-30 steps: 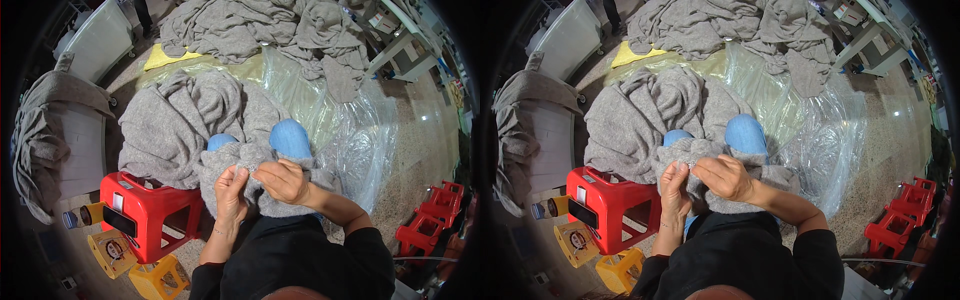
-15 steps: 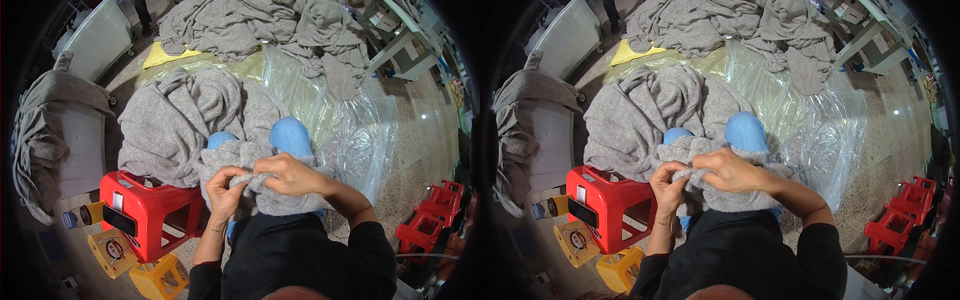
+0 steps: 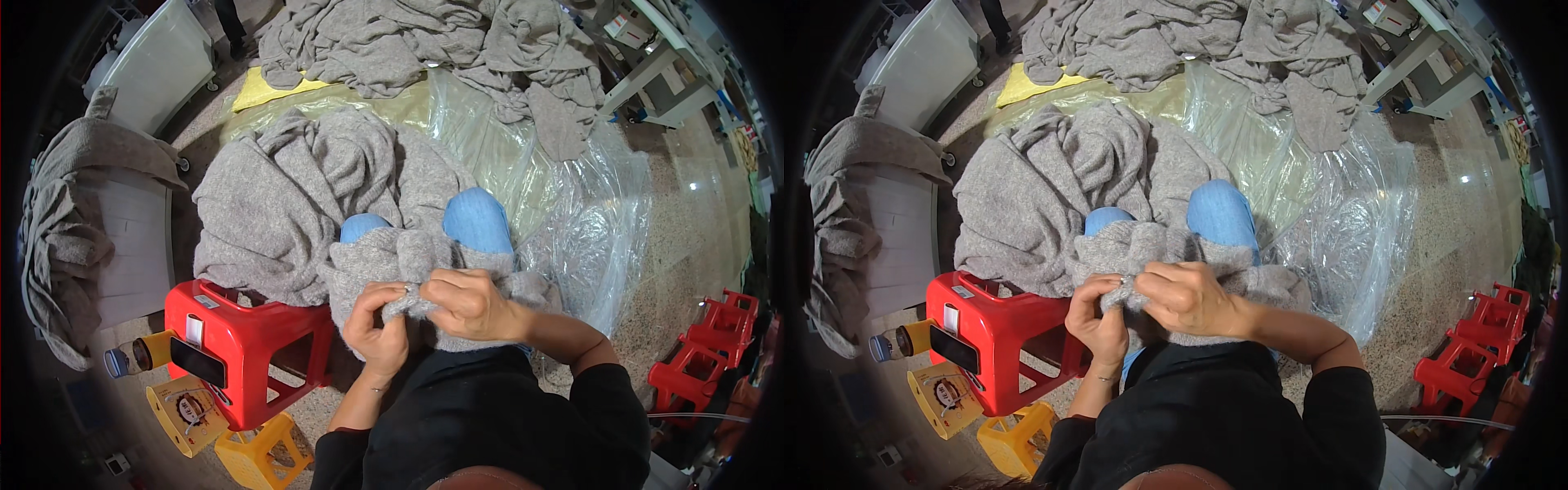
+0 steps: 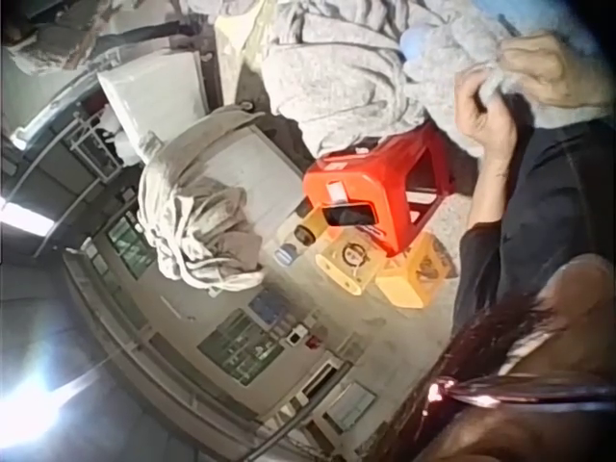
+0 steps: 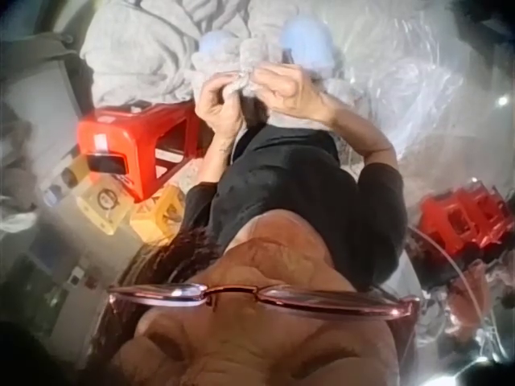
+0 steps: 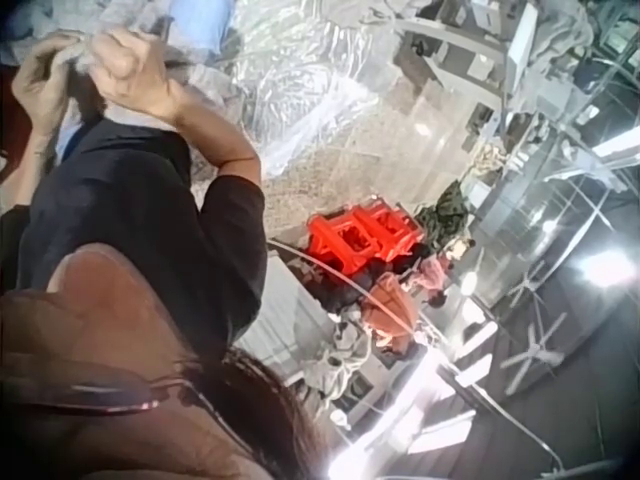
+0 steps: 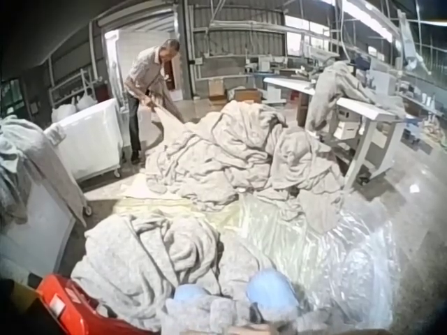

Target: Inspecting and sorting grey fabric pieces on the floor of a sewing factory.

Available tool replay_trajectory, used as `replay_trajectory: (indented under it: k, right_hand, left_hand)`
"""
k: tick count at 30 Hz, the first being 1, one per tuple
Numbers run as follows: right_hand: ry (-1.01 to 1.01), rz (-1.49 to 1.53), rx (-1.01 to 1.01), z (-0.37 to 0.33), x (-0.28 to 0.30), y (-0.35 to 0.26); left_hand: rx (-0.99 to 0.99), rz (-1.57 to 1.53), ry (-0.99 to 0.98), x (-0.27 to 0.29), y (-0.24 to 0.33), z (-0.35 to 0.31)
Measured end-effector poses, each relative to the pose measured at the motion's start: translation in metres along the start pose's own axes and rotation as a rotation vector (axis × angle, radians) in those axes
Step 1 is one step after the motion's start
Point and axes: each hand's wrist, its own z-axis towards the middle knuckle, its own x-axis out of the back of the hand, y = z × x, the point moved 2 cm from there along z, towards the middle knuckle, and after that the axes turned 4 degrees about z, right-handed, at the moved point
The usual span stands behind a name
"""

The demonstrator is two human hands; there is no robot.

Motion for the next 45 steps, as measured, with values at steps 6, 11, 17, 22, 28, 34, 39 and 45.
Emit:
replay_trajectory:
  k: [6, 11, 17, 22, 28, 34, 39, 45]
  right_hand:
    - [-0.173, 0.174, -0.152, 0.007, 0.013, 0.006]
    - [-0.056, 0.125, -0.061, 0.007, 0.004, 0.001]
    - [0.163, -0.06, 0.089, -0.003, -0.011, -0.008]
    - [0.153, -0.303, 0.121, -0.005, -0.021, -0.003]
    - [0.101, -0.375, 0.158, -0.009, -0.021, 0.006]
    - [0.136, -0.174, 0.088, -0.013, -0.018, 0.013]
    - [0.082, -0.292, 0.076, -0.017, -0.012, 0.01]
    - [0.088, -0.248, 0.02, -0.012, -0.014, 0.02]
  left_hand:
    - [-0.037, -0.035, -0.125, 0.006, -0.003, 0.009]
    - [-0.131, 0.066, -0.162, 0.008, 0.001, 0.015]
    - [-0.253, 0.228, -0.032, 0.001, 0.012, -0.003]
    - [-0.062, 0.116, 0.06, -0.001, -0.001, -0.011]
    - [-0.029, 0.074, -0.022, 0.003, -0.007, -0.002]
    - [-0.006, 0.154, -0.09, 0.002, -0.006, -0.002]
    - [-0.037, 0.156, -0.078, 0.001, -0.008, -0.002]
    - [0.047, 0.129, -0.081, 0.002, -0.011, -0.004]
